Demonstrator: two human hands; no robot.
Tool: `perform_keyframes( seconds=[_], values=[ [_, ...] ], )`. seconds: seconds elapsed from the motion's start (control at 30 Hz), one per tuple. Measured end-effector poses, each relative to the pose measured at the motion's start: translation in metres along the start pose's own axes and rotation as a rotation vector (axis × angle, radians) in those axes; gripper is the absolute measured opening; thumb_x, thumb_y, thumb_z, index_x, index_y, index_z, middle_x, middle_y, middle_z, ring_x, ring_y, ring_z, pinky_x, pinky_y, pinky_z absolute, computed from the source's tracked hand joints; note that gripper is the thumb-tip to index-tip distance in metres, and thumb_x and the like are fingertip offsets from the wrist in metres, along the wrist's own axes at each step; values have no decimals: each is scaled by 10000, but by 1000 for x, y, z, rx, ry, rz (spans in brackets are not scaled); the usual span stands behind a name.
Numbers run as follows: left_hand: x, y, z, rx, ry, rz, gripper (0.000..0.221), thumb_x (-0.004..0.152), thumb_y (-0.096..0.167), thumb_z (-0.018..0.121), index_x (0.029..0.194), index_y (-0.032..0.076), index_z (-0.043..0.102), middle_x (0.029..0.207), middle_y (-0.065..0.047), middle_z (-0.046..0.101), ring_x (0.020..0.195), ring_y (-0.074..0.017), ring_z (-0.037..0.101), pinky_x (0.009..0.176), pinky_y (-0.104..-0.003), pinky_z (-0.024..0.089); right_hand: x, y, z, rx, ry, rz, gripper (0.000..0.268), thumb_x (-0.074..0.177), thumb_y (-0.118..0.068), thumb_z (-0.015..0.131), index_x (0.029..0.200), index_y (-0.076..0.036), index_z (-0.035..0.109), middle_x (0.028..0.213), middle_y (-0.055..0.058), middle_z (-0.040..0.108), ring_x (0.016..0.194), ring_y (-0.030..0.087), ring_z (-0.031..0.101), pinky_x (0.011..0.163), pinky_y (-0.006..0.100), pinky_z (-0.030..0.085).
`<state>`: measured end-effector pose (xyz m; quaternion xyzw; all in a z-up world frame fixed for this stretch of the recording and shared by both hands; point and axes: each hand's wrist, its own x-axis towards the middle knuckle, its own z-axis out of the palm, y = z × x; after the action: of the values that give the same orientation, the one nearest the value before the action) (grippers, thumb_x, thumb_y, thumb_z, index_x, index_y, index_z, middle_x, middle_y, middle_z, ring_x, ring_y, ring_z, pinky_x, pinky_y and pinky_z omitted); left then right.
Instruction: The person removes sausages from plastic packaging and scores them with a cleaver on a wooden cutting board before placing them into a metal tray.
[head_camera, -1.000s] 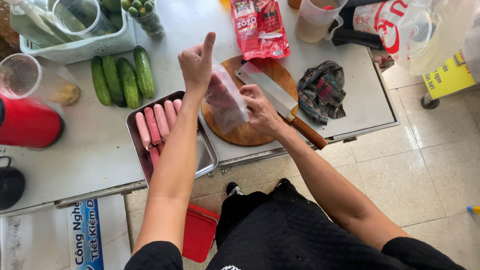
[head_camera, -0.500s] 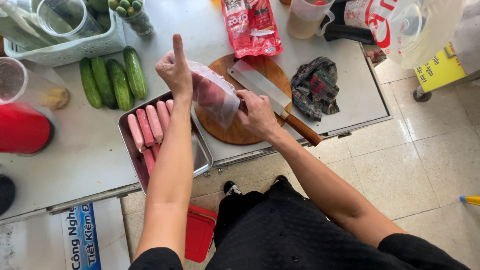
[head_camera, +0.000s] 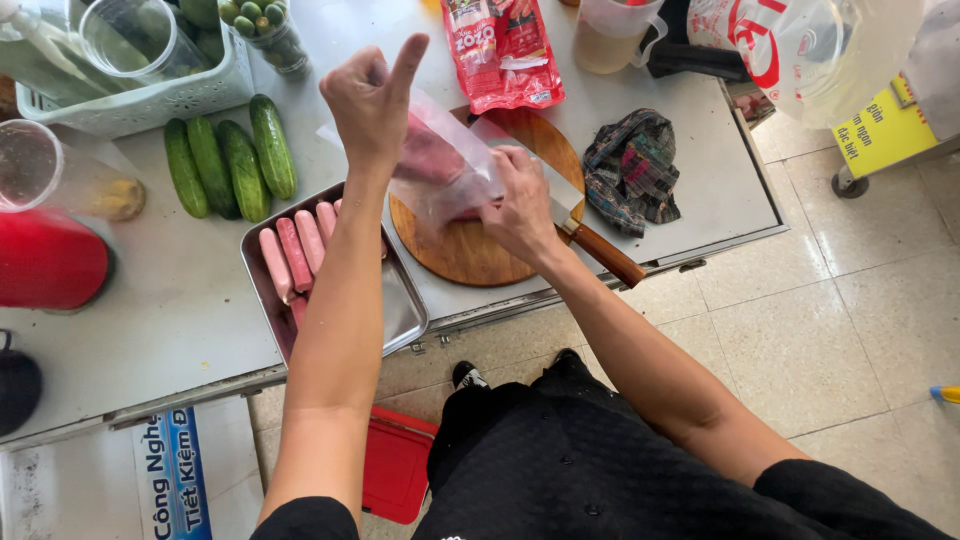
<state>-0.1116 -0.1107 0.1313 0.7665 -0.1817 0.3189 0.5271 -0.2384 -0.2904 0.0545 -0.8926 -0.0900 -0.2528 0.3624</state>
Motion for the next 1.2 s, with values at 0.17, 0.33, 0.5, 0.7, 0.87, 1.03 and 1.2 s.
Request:
perform_keyframes(
  seconds=[0.17, 0.33, 0.5, 0.7, 0.87, 1.03, 1.2],
  values=[
    [-4, -19, -3, -90, 79, -82, 751, 948, 542, 782, 579, 114, 289, 556, 66, 275, 548, -66, 248, 507, -309, 176, -3, 4, 0, 181, -175, 52, 423, 863, -183, 764, 1244, -30, 662, 1297, 154, 635, 1155, 360, 611, 1015, 447, 490],
    [14, -52, -18, -234, 183, -50, 728, 986, 561, 712, 562, 137, 300, 536, 67, 308, 492, -77, 257, 508, -298, 233, -9, 8, 1, -60, -326, 109, 425, 861, -204, 773, 1241, -44, 670, 1262, 151, 643, 1134, 375, 588, 1013, 470, 459],
    [53, -89, -70, -200, 505, -47, 734, 1009, 590, 670, 652, 106, 250, 632, 25, 266, 573, -145, 260, 555, -370, 290, -9, 6, -3, -4, -301, 115, 503, 885, -162, 724, 1373, -78, 640, 1231, 163, 634, 1118, 352, 588, 1017, 447, 474],
    [51, -135, -115, 46, 778, -618, 792, 908, 759, 523, 560, 110, 231, 532, -6, 289, 460, -149, 351, 458, -371, 355, -16, 4, -25, 35, -246, 131, 409, 935, -176, 698, 1329, -68, 671, 1222, 156, 668, 1131, 337, 602, 1003, 424, 476],
    [41, -168, -141, 4, 789, -815, 788, 869, 790, 529, 529, 130, 266, 477, 26, 344, 420, -132, 413, 402, -380, 389, -25, 15, -57, 10, -198, 147, 379, 924, -189, 713, 1274, -45, 696, 1186, 173, 693, 1085, 328, 633, 976, 413, 485],
    [54, -168, -101, -215, 770, -965, 694, 935, 671, 590, 532, 149, 374, 465, 6, 542, 369, -109, 579, 353, -322, 418, -29, 15, -78, 16, -168, 268, 377, 935, -192, 700, 1289, -61, 696, 1138, 164, 700, 1044, 305, 664, 920, 400, 508],
    [50, -132, 30, -700, 611, -1216, 519, 1006, 465, 567, 695, 51, 596, 612, -81, 709, 433, -153, 661, 406, -271, 527, -30, 7, -93, 9, -203, 390, 373, 943, -219, 688, 1293, -89, 702, 1098, 154, 705, 994, 299, 679, 853, 395, 531]
  ],
)
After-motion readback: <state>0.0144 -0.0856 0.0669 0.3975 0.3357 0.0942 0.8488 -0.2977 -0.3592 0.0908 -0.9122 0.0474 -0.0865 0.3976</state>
